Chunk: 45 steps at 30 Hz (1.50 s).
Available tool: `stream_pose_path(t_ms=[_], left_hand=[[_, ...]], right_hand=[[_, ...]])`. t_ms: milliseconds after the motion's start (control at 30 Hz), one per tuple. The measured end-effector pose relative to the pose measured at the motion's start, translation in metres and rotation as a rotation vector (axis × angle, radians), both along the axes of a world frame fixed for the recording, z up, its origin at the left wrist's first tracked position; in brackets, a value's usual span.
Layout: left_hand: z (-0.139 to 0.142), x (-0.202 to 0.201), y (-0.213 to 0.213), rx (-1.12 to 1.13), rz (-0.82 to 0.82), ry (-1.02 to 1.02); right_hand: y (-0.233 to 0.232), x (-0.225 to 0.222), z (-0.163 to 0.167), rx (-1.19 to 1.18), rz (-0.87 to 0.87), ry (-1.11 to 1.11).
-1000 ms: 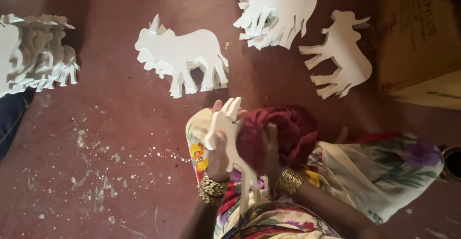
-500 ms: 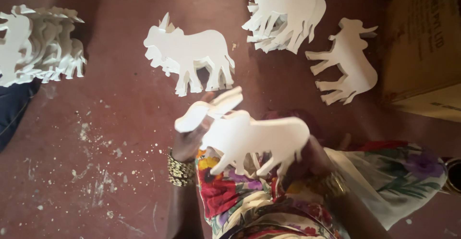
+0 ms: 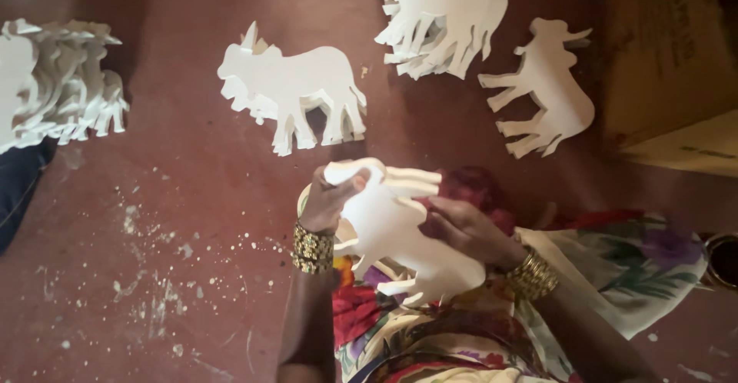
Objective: The person sits on the floor and wipes white foam animal-shaped cutouts one at a time with a red cloth, then places each cleaned cutout on the floor with the others. They pick up the next cutout from the pile and repeat the wiping.
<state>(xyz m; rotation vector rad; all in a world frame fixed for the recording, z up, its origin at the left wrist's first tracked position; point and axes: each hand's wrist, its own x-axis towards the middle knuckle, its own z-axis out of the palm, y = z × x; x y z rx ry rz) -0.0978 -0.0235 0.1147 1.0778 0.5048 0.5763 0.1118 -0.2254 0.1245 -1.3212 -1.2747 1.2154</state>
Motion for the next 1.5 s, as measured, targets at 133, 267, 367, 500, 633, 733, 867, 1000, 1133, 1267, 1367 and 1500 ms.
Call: stream_pose_path(t_ms=[133,267,367,500,633,733,867,1000,1133,1267,1367,1500], left_hand=[[0.012,-0.009,-0.007,0.016,-0.193,-0.118],[0.029,-0.004,-0.002,0.084,-0.187,-0.080],[0.043,0.021,-0.005,0.064,-0.277,-0.123],[0.052,0.070,-0.026,0.307,-0.256,-0.007],[0.053,0.081,-0.024,0.346,-0.202,0.057],[0.043,0.071,-0.023,0.348,-0.156,0.137],[0.026,0.062,-0.020,0.275,-0.170,0.090],[0.009,0.063,-0.008,0.178,-0.164,0.025],[-0.017,0.068,-0.002,0.325,-0.064,0.109],[-0.046,0.086,-0.013,0.455,0.112,0.022],[-0.050,0.092,-0.016,0.102,0.238,-0.069],[-0.035,0.062,-0.015,-0.206,0.086,-0.286]], right_hand=[[-0.042,-0.005,-0.022,-0.093,0.001,0.169],[-0.087,0.009,-0.023,-0.037,0.000,-0.338],[-0.093,0.021,-0.005,-0.219,-0.416,-0.165],[-0.057,0.014,0.021,0.042,-0.437,-0.081],[-0.020,0.000,0.034,0.532,-0.284,-0.963],[-0.021,-0.010,0.030,0.130,-0.482,-0.660],[-0.050,-0.014,0.010,0.180,-0.455,-0.471],[-0.098,-0.011,-0.008,0.058,-0.419,-0.393],[-0.129,-0.012,-0.011,-0.165,-0.410,-0.209],[-0.124,-0.024,0.002,-0.118,-0.505,-0.254],[-0.108,-0.040,0.013,0.090,-0.403,-0.354],[-0.081,-0.064,0.007,0.471,-0.140,-0.507]])
